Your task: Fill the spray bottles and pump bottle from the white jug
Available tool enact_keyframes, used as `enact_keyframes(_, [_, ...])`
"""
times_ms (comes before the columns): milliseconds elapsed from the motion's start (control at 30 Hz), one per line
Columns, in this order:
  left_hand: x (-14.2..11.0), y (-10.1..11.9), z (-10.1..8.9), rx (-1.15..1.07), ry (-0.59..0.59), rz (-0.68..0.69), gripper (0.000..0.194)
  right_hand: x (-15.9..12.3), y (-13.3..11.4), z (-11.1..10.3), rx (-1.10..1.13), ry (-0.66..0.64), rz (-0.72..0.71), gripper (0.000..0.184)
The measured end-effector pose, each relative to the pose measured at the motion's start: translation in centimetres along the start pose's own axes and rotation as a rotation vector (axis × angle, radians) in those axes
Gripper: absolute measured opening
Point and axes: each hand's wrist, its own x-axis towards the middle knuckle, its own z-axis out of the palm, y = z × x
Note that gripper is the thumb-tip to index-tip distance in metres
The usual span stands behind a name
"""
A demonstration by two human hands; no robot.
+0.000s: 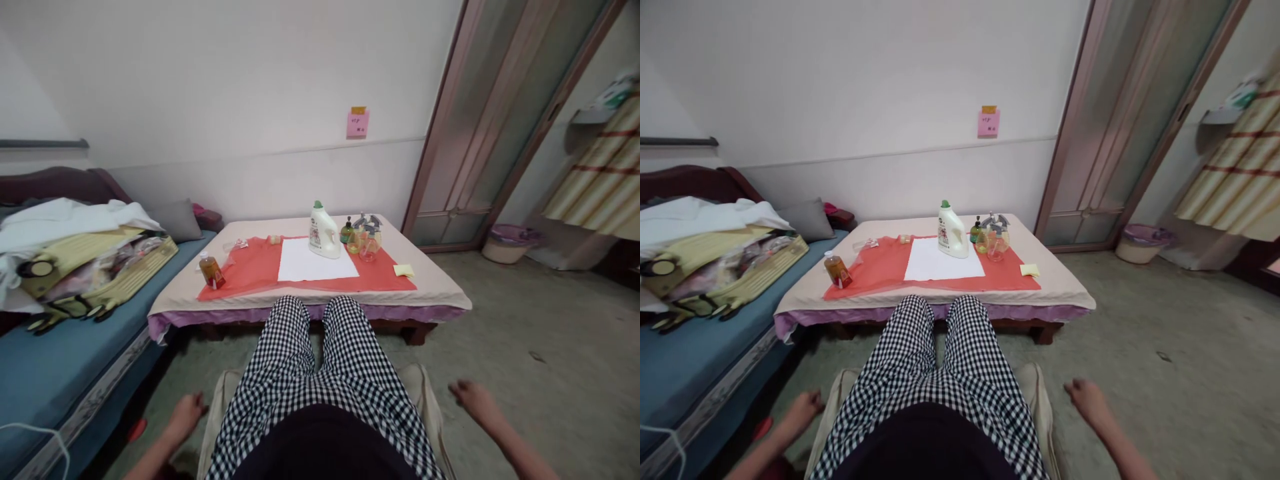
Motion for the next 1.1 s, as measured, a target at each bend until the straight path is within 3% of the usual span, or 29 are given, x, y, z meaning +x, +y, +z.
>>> enact_keyframes(100, [2.3,2.0,-0.9,0.042,0.082,-0.034,0.021,3.6,-3.1,-1.5,-0.042,-0.042,-0.036,0.026])
enact_keyframes(167, [3.2,4.0,-0.6,0.034,0.148,-0.022,0.025,4.6,-5.8,-1.2,-0.053,-0.043,-0.086,0.029])
enact_keyframes(333, [2.1,7.1,2.5,0.010,0.205,0.029,0.015,2.5,-9.8,2.2,-0.119,-0.078,-0.113,0.031])
enact_keyframes(467, [1.1,6.6,3.7,0.004,0.258,0.024,0.015,0.9,-9.4,3.4,-0.158,-0.051,-0.101,0.033])
enact_keyframes(733, [1.8,5.7,4.9,-0.131,0.400,-0.039,0.025,0.7,-9.1,3.7,-0.177,0.009,-0.110,0.034])
enact_keyframes(1100, [2.4,5.1,5.4,-0.226,0.421,-0.035,0.029,1.0,-8.9,3.8,-0.150,0.020,-0.126,0.032])
